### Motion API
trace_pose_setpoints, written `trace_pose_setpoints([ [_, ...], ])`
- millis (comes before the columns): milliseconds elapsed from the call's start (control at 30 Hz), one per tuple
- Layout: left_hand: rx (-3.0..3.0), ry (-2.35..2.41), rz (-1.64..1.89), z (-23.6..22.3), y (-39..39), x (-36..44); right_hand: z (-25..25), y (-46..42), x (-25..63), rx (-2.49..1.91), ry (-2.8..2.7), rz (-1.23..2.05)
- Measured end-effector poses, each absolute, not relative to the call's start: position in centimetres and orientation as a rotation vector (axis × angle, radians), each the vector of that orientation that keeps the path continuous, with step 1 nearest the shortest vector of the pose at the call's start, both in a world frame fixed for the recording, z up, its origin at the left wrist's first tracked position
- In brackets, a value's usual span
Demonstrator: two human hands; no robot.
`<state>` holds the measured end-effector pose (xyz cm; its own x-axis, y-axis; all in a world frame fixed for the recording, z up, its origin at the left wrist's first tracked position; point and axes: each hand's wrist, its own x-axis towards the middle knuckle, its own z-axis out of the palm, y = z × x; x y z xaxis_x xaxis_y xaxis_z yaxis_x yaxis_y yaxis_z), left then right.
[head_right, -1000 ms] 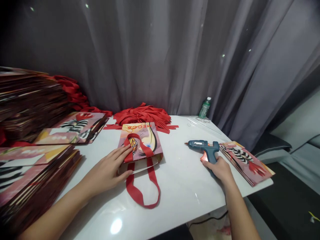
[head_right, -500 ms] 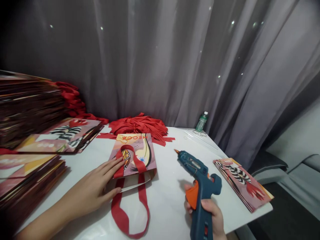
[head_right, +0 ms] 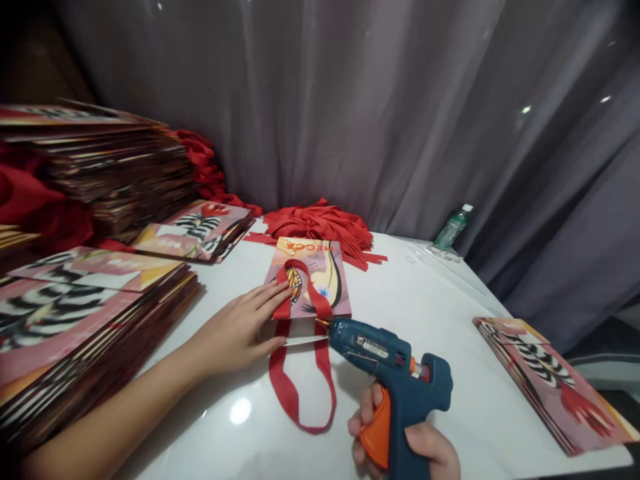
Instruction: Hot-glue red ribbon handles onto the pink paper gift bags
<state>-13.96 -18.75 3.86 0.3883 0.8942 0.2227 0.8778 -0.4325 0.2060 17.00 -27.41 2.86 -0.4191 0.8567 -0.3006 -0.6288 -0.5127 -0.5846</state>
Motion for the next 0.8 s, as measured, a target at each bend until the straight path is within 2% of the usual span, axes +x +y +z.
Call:
trace_pose_setpoints([
  [167,2.566,1.657,0.372,4.2,-18.9,-13.5,1.7,-27.2,16.9,-0.77,-0.401,2.096],
  [400,2.553,1.646,0.326,4.3,-18.9,-13.3,3.4,-26.4,14.3,-0.959,-0.478,2.019],
  [633,2.553,1.621,0.269,4.3,-18.7,-13.2,2.7,-25.8,12.0,-1.088,-0.939,1.925],
  [800,2.548,1.614,0.249,4.2,-18.6,-13.2,3.1,-25.6,11.0,-1.185,-1.072,1.886],
])
